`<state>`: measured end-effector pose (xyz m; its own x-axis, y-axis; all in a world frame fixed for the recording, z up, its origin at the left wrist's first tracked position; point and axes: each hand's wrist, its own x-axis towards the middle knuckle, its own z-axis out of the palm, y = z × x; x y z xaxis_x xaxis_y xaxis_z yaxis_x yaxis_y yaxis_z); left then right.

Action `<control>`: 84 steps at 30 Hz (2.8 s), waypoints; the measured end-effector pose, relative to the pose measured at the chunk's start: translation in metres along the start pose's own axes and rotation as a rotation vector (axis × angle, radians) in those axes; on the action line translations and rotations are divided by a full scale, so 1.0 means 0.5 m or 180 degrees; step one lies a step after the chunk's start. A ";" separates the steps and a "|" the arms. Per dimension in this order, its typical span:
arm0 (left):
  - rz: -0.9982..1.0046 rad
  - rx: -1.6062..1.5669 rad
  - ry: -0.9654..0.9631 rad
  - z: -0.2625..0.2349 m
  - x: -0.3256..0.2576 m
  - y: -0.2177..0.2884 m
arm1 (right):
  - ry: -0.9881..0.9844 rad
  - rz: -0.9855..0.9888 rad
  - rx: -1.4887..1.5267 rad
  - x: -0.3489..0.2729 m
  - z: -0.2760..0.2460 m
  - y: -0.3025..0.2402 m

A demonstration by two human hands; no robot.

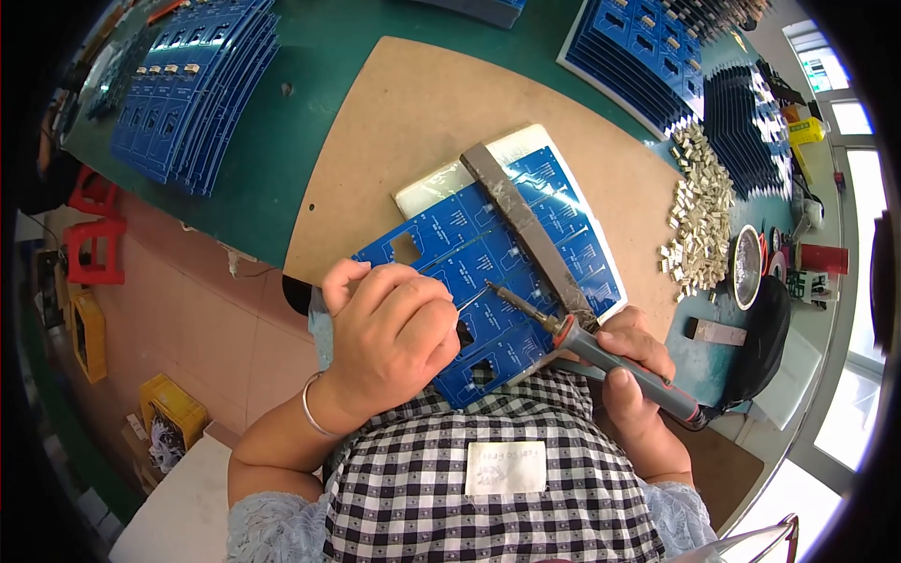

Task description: The person solders electronic components onto a blue PCB using a soldering iron and solder wire.

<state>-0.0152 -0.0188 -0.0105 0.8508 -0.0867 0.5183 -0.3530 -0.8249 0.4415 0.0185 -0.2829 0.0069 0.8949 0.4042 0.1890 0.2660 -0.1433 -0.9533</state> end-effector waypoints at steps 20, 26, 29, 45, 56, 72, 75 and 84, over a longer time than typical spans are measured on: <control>-0.0039 0.0156 -0.0167 0.004 0.014 0.001 | -0.0035 0.0043 -0.0042 0.008 0.000 0.000; -0.0057 0.0146 -0.0252 0.004 0.018 0.000 | -0.0131 0.0011 -0.0066 0.016 -0.002 0.003; -0.0027 0.0226 -0.0229 0.008 0.023 -0.002 | -0.0114 0.0037 -0.0015 0.018 -0.003 0.001; 0.0065 0.0215 -0.0241 0.018 0.039 0.007 | -0.0021 -0.0022 -0.0128 0.018 -0.014 0.007; 0.0045 0.0298 -0.0306 0.020 0.049 0.001 | -0.0136 -0.0004 -0.0178 0.034 -0.011 0.002; 0.0002 0.0259 -0.0337 0.025 0.062 -0.009 | -0.0120 -0.0006 -0.0098 0.048 -0.007 0.004; 0.0007 0.0314 -0.0366 0.027 0.063 -0.012 | -0.0164 -0.0014 -0.0129 0.052 -0.007 0.002; -0.0052 0.0323 -0.0467 0.022 0.072 -0.024 | -0.0204 0.0095 -0.0129 0.063 -0.006 -0.003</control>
<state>0.0240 -0.0180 -0.0054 0.9064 -0.1472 0.3958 -0.3038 -0.8783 0.3691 0.0472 -0.2725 0.0149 0.8782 0.4561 0.1439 0.2549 -0.1919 -0.9477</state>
